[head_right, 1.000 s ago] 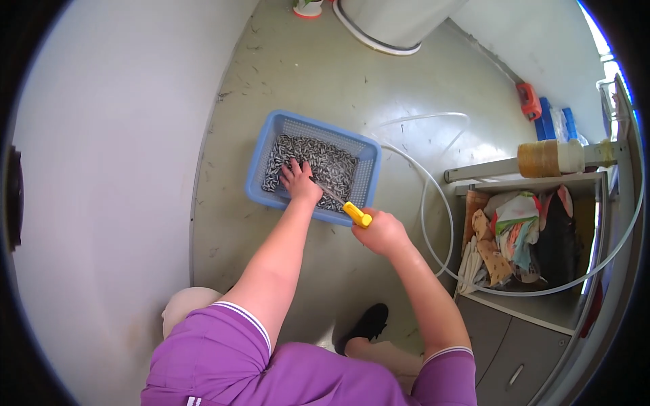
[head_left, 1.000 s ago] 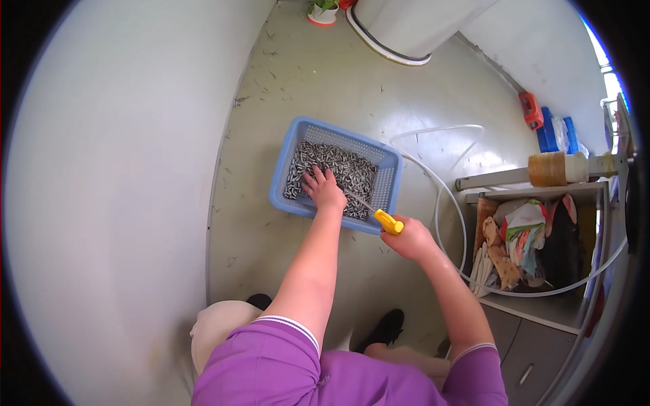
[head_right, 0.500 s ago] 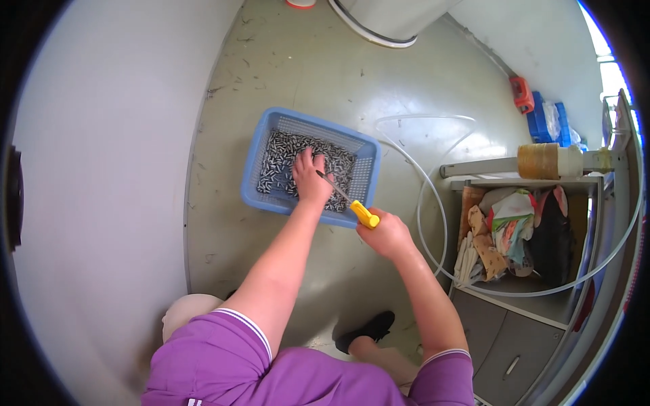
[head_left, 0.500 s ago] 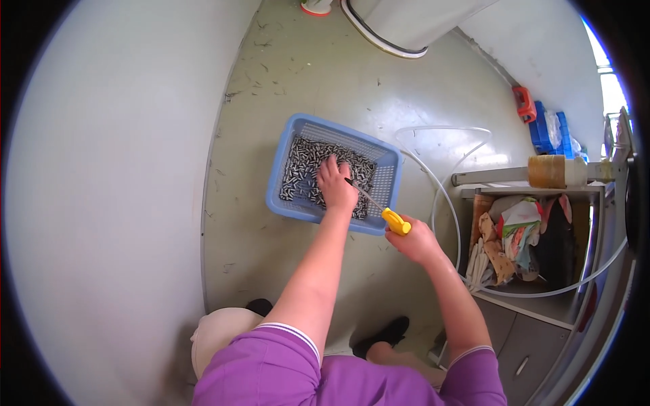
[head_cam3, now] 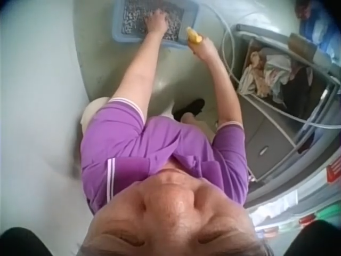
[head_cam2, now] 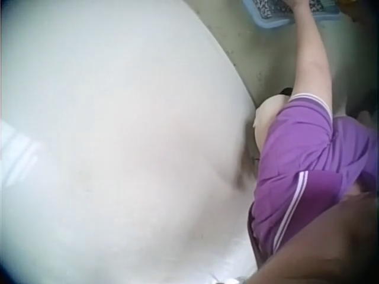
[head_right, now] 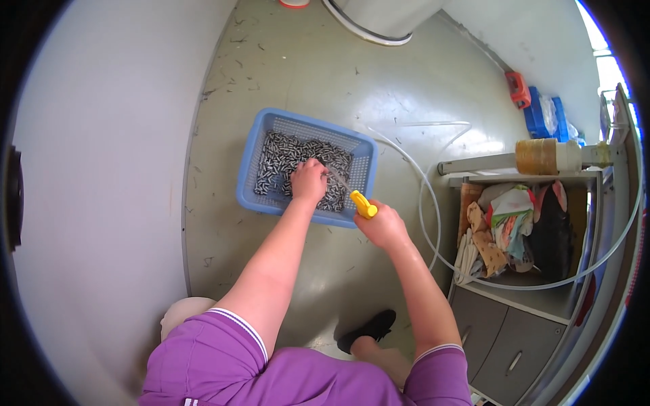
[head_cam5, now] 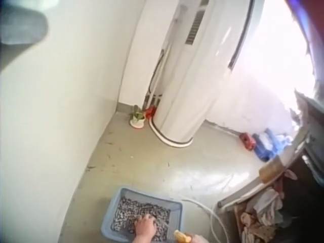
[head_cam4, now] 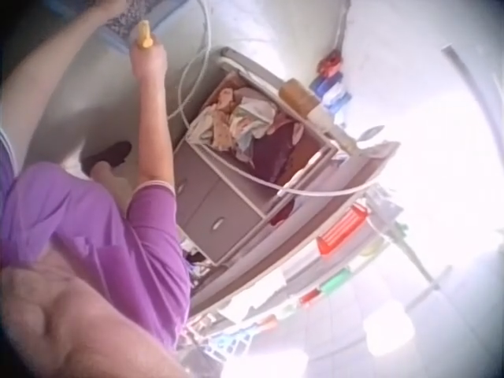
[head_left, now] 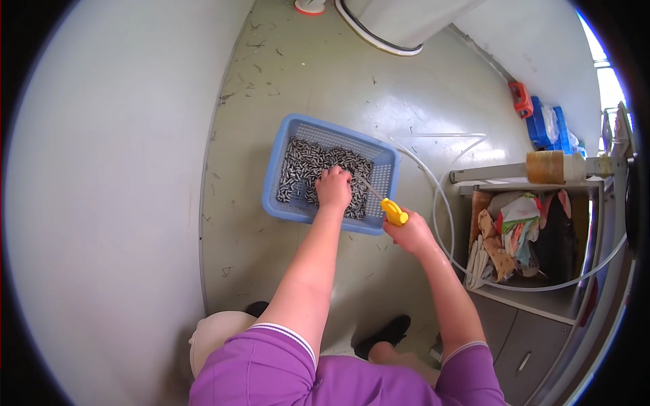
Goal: Cleaning and blowing off debris from small metal parts in a basket using an air gun.
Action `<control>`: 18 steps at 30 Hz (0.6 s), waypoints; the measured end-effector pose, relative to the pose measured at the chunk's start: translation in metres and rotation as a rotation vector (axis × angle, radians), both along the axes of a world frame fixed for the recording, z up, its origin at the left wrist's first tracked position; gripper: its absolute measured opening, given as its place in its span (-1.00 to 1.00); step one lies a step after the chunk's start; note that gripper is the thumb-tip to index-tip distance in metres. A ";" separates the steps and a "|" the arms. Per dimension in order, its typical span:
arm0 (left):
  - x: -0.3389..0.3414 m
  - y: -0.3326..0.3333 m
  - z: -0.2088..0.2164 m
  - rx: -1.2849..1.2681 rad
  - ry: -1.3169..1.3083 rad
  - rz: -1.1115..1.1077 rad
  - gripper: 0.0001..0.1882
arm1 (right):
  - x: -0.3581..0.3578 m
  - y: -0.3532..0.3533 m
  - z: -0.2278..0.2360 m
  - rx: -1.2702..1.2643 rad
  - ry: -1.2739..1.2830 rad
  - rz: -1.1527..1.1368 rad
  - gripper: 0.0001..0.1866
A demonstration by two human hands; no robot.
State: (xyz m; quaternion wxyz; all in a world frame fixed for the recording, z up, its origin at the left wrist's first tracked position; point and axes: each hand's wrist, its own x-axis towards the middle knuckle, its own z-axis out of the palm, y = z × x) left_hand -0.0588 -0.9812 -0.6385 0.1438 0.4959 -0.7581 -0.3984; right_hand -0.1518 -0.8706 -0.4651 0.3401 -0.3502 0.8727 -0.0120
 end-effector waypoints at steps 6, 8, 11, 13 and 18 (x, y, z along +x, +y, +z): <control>-0.001 0.001 0.004 -0.180 -0.057 0.114 -0.70 | 0.009 -0.007 0.005 0.019 -0.050 -0.068 -0.66; 0.004 -0.002 0.002 -0.105 -0.177 0.102 -0.42 | 0.011 -0.010 0.005 0.038 -0.050 -0.107 -0.64; 0.009 -0.012 -0.004 -0.183 -0.118 0.008 -0.48 | 0.010 -0.011 0.006 0.052 -0.043 -0.146 -0.63; 0.011 -0.025 -0.003 -0.048 -0.069 -0.104 -0.54 | 0.011 -0.010 0.009 0.054 -0.055 -0.150 -0.63; 0.006 -0.016 -0.007 -0.200 0.020 -0.056 -0.63 | 0.012 -0.008 0.002 0.045 -0.062 -0.180 -0.64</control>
